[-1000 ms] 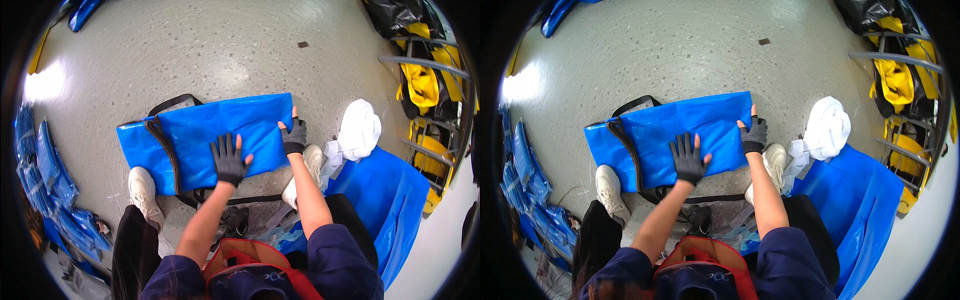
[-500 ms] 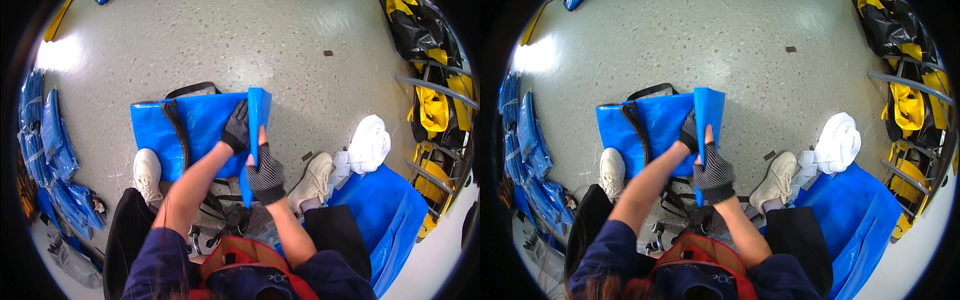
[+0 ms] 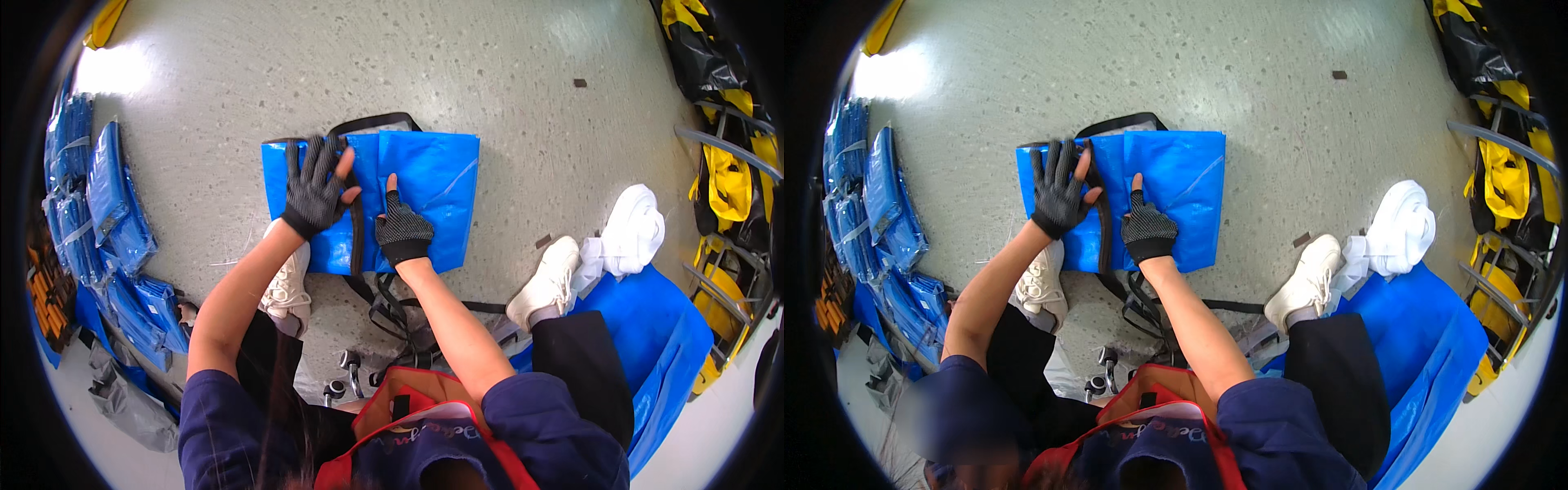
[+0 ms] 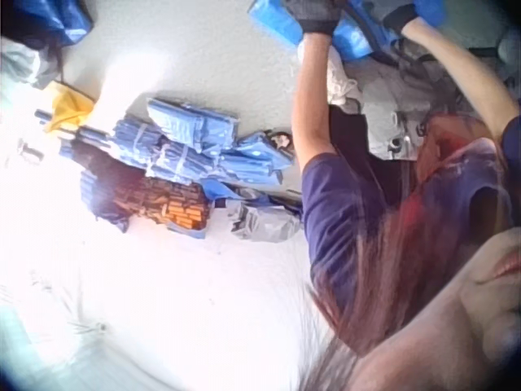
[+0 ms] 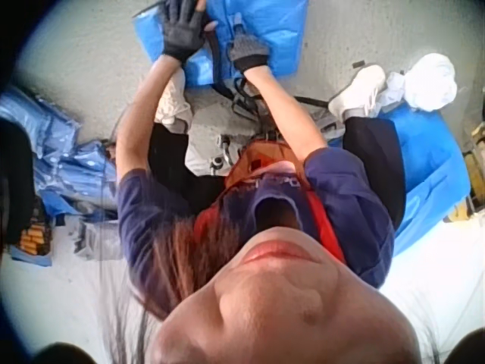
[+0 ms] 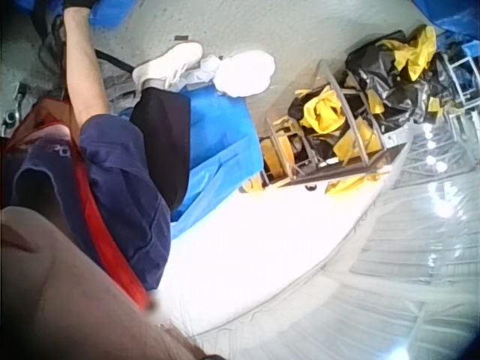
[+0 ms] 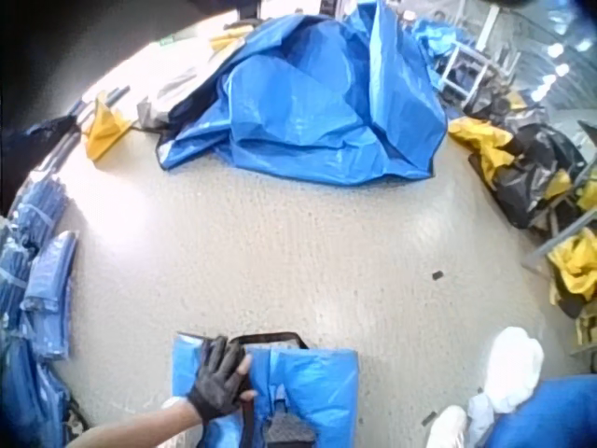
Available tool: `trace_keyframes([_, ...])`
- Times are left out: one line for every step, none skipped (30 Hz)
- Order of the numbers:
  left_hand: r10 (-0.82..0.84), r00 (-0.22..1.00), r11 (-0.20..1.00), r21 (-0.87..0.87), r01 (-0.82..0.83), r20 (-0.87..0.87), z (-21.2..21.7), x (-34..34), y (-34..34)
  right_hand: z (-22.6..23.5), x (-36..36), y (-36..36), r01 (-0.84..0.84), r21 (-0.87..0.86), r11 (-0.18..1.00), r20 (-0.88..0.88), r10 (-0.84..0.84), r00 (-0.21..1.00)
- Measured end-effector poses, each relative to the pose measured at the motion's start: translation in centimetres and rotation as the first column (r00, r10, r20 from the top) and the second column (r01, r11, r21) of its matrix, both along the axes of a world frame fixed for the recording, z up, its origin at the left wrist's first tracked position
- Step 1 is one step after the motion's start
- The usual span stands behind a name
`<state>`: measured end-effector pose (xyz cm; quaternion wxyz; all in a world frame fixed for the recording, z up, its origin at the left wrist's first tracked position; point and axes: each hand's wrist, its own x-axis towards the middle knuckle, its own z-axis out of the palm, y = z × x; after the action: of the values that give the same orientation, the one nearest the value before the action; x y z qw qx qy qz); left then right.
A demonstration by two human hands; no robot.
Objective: The person folds a large blue tarp on the floor, aligns edges, and places the folded tarp into a clear plastic bag. The person repeats this process with another tarp, smoothing and folding it before bagging it.
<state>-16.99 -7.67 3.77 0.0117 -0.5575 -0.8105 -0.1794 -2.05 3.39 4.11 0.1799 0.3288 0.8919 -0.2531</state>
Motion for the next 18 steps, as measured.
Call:
trace_keyframes([0.054, 0.995, 0.999, -0.013, -0.053, 0.086, -0.5, 0.0, 1.0, -0.1, 0.4, -0.5, -0.026, 0.026, 0.999, -0.004, 0.026, 1.0])
trace_keyframes([0.04, 0.997, 0.994, -0.101, -0.034, 0.062, -1.7, 0.5, 2.2, -0.2, 0.7, -1.1, 0.036, -0.011, 0.999, -0.016, -0.036, 0.999])
trace_keyframes([0.138, 0.989, 0.98, -0.154, -0.129, 0.056, -2.6, 1.3, 3.5, -0.4, 1.2, -1.8, -0.006, 0.055, 0.998, -0.089, 0.011, 0.996])
trace_keyframes([0.159, 0.987, 0.971, -0.189, -0.149, 0.039, -3.1, 1.7, 4.8, -1.0, 2.6, -2.4, -0.04, 0.126, 0.991, -0.153, 0.06, 0.986])
trace_keyframes([0.179, 0.984, 0.959, -0.225, -0.17, 0.022, -3.4, 1.8, 5.5, -1.5, 4.1, -3.1, -0.072, 0.198, 0.978, -0.214, 0.115, 0.97])
trace_keyframes([0.17, 0.985, 0.967, -0.197, -0.16, 0.038, -3.7, 1.8, 5.7, -2.3, 6.3, -3.8, -0.049, 0.146, 0.988, -0.283, 0.089, 0.955])
trace_keyframes([0.163, 0.986, 0.974, -0.169, -0.154, 0.046, -3.6, 1.7, 5.6, -2.0, 7.3, -4.0, -0.096, 0.166, 0.981, -0.295, 0.143, 0.945])
trace_keyframes([0.163, 0.985, 0.981, -0.116, -0.154, 0.066, -3.4, 1.9, 5.5, -1.7, 8.3, -3.8, -0.145, 0.186, 0.972, -0.308, 0.198, 0.931])
trace_keyframes([0.117, 0.993, 0.99, -0.079, -0.114, 0.032, -3.6, 2.0, 5.1, -1.4, 8.8, -3.8, -0.188, 0.208, 0.96, -0.331, 0.25, 0.91])
trace_keyframes([0.067, 0.998, 0.997, -0.039, -0.067, -0.005, -4.1, 2.2, 4.7, -1.6, 9.8, -4.1, -0.222, 0.141, 0.965, -0.274, 0.253, 0.928])
trace_keyframes([0.02, 0.999, 1.0, -0.002, -0.02, -0.045, -4.6, 2.5, 4.2, -2.1, 10.4, -4.5, -0.235, 0.144, 0.961, -0.281, 0.267, 0.922])
trace_keyframes([0.137, 0.99, 0.991, 0.008, -0.137, -0.026, -4.8, 3.8, 3.8, -3.0, 11.0, -4.3, -0.242, 0.154, 0.958, -0.283, 0.278, 0.918])
trace_keyframes([0.336, 0.927, 0.935, 0.055, -0.349, 0.169, -4.5, 6.1, 3.8, -3.4, 11.2, -3.9, -0.252, 0.163, 0.954, -0.288, 0.29, 0.913])
trace_keyframes([0.331, 0.919, 0.943, -0.031, -0.333, 0.214, -4.0, 8.6, 2.9, -2.9, 10.9, -3.4, -0.238, 0.132, 0.962, -0.301, 0.267, 0.915])
trace_keyframes([0.328, 0.91, 0.944, -0.112, -0.309, 0.255, -3.9, 9.8, 2.2, -3.0, 11.3, -2.4, -0.261, 0.158, 0.952, -0.356, 0.301, 0.885])
trace_keyframes([0.336, 0.912, 0.942, -0.107, -0.319, 0.237, -4.3, 9.6, 1.8, -0.1, 10.0, -1.2, -0.138, 0.037, 0.99, -0.469, 0.139, 0.872])
trace_keyframes([0.338, 0.914, 0.941, -0.104, -0.322, 0.225, -4.3, 9.7, 1.5, 0.5, 9.8, 0.8, -0.025, 0.198, 0.98, -0.503, 0.124, 0.856])
trace_keyframes([0.337, 0.915, 0.941, -0.1, -0.322, 0.22, -4.4, 10.2, 1.4, -1.5, 10.2, 3.5, 0.156, 0.212, 0.965, -0.568, -0.008, 0.823])
